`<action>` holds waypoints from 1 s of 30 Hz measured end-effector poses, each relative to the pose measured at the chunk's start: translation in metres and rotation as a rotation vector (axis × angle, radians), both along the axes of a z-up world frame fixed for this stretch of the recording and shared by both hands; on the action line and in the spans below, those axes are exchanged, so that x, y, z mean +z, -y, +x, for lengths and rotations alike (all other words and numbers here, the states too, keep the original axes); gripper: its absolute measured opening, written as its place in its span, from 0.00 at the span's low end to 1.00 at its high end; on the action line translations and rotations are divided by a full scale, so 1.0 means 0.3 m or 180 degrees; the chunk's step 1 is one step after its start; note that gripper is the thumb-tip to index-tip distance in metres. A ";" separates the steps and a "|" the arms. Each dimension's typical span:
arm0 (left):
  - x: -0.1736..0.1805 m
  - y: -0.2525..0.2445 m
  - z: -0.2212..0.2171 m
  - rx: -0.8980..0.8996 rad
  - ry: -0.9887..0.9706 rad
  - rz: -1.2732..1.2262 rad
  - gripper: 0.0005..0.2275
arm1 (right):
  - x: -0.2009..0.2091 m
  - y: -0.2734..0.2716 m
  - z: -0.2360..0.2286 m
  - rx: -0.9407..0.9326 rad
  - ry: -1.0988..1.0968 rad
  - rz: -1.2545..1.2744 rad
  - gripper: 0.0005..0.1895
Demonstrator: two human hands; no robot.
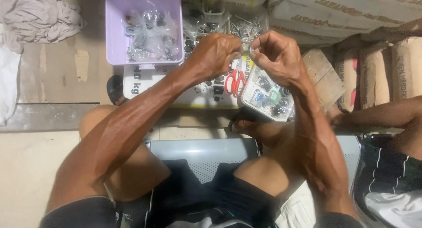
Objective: The person sits on a low chair and repeatedly picks small metal hardware pieces from a white tray, attaches them to a plastic bag, and places the bag into a purple container. The person also uses red-handled scissors to cut the bags. The workspace includes multiple trays of hardware and stacked boxes.
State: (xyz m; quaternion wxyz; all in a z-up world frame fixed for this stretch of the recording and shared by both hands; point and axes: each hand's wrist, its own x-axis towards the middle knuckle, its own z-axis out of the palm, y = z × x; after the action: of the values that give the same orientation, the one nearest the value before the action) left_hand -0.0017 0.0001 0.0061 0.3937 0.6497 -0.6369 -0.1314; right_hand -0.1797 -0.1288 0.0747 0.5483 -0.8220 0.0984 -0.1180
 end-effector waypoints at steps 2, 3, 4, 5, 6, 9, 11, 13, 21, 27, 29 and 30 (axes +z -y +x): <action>0.004 -0.002 -0.017 -0.0032 -0.0036 -0.0074 0.09 | 0.042 -0.023 -0.014 -0.0079 -0.0120 -0.0161 0.01; 0.010 0.002 -0.015 -0.0035 -0.0050 -0.0165 0.08 | 0.066 -0.028 -0.012 -0.0130 -0.0218 -0.0339 0.02; -0.013 -0.004 -0.016 -0.0041 -0.0034 -0.0179 0.08 | 0.012 -0.016 -0.011 -0.0137 -0.0202 -0.0353 0.02; -0.043 -0.010 -0.023 -0.0135 -0.0341 -0.0171 0.05 | -0.044 -0.004 -0.016 -0.0326 -0.0092 -0.0392 0.04; -0.075 -0.015 -0.028 -0.0231 -0.0646 -0.0161 0.02 | -0.103 0.008 -0.019 -0.0514 0.0019 -0.0432 0.08; -0.153 -0.010 -0.049 -0.0049 -0.0968 -0.0381 0.03 | -0.229 0.025 -0.005 -0.0669 0.0194 -0.0666 0.09; -0.137 -0.050 -0.065 0.0030 -0.1158 -0.0386 0.03 | -0.226 -0.027 0.010 -0.0743 0.0271 -0.0794 0.08; -0.075 -0.037 -0.090 0.0018 -0.1354 -0.0479 0.03 | -0.189 -0.044 0.025 -0.0886 0.0348 -0.1028 0.08; -0.064 -0.024 -0.106 0.0652 -0.2670 -0.0536 0.03 | -0.257 -0.059 0.082 -0.1142 0.0835 0.1628 0.08; -0.134 0.011 -0.115 0.0655 -0.2340 -0.0846 0.04 | -0.192 -0.093 0.086 -0.1293 0.0441 0.1989 0.03; -0.098 -0.018 -0.090 0.0634 -0.2181 -0.0763 0.04 | -0.193 -0.081 0.086 -0.1228 0.0437 0.1880 0.03; -0.082 -0.026 -0.081 0.0604 -0.2046 -0.0675 0.04 | -0.194 -0.071 0.080 -0.1184 0.0417 0.1765 0.04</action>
State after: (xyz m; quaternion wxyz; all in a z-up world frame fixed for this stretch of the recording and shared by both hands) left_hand -0.0259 0.0080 -0.0186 0.6497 0.5870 -0.4273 -0.2252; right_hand -0.1558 -0.1075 0.0166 0.7253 -0.6002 0.2396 -0.2373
